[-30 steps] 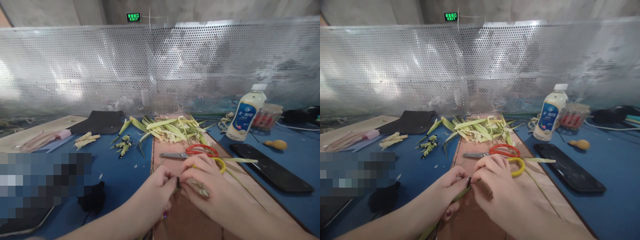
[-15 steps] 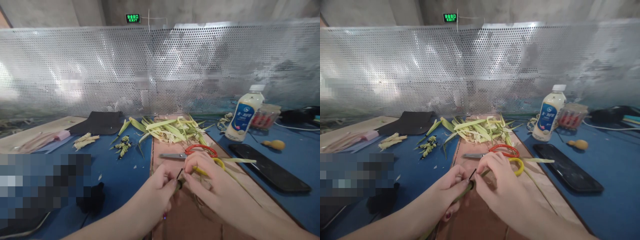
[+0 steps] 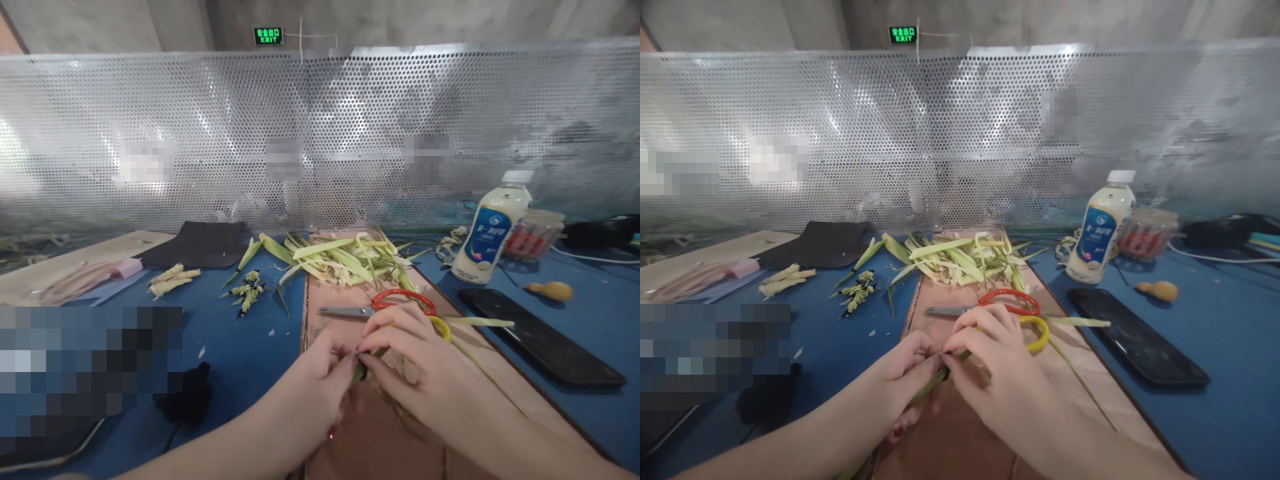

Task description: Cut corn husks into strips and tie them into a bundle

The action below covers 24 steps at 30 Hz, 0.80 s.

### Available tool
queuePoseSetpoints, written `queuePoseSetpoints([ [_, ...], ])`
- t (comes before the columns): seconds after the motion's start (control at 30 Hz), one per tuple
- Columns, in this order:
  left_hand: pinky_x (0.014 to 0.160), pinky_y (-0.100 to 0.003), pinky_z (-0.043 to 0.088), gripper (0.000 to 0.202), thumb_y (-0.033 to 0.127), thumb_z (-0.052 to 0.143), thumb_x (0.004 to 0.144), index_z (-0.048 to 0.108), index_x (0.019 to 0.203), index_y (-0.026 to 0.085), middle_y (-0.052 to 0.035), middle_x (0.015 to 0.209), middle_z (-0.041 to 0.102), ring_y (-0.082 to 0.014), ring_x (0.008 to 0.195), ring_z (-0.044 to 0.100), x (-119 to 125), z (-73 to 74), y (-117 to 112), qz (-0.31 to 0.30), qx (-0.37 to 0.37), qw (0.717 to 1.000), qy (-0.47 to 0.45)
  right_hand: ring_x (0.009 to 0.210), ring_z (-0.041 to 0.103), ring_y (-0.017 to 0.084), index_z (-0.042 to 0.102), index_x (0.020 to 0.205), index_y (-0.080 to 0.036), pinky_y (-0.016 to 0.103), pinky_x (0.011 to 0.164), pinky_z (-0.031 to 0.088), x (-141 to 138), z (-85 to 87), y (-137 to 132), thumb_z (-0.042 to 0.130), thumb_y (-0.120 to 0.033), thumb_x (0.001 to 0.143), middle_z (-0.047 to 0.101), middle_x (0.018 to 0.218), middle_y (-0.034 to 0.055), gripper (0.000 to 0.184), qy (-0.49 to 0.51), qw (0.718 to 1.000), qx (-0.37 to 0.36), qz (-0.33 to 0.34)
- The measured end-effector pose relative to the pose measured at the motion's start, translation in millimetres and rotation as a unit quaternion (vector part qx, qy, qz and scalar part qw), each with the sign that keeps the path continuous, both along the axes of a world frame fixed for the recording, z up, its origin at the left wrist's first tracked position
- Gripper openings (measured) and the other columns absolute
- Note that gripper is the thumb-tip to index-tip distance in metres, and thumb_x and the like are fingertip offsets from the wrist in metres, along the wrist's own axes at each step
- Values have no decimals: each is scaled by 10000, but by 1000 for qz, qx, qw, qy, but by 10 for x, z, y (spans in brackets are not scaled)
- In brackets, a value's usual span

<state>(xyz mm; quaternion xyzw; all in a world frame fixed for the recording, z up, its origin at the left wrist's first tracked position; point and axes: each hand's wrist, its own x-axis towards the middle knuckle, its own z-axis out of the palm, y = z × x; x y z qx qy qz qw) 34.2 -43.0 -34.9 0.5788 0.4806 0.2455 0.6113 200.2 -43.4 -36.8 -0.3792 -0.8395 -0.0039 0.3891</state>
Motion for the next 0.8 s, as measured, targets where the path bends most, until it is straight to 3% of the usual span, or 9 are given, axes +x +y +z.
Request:
queuePoseSetpoints([
  [0.2, 316, -152, 217, 262, 447, 370, 879, 435, 954, 205, 57, 620, 527, -33, 326, 290, 1, -18, 33, 13, -19, 1000, 14, 902, 539, 198, 624, 851, -242, 375, 778, 478, -26, 48, -65, 514, -99, 825, 623, 928, 27, 183, -23, 999, 27, 5],
  [0.37, 306, -147, 227, 261, 452, 381, 874, 425, 946, 205, 61, 604, 519, -32, 310, 295, 5, -12, 42, 22, -31, 999, 20, 897, 535, 176, 644, 782, -253, 357, 795, 466, -24, 41, -61, 536, -141, 840, 638, 922, -1, 166, 0, 999, 39, -5],
  [0.6, 296, -149, 197, 175, 365, 345, 901, 412, 933, 207, 56, 631, 543, -29, 306, 294, -6, -22, 38, 8, -31, 999, -17, 910, 537, 162, 642, 800, -244, 354, 807, 456, 5, -28, 31, 582, -171, 842, 632, 921, -2, 104, 49, 997, -44, 30],
  [0.8, 303, -151, 201, 152, 310, 320, 919, 421, 938, 199, 68, 587, 521, -33, 306, 280, 13, 51, 6, 12, -42, 999, -15, 929, 531, 167, 658, 796, -243, 377, 850, 439, 11, -48, 59, 620, -187, 821, 608, 943, 7, 72, 57, 993, -107, 15],
])
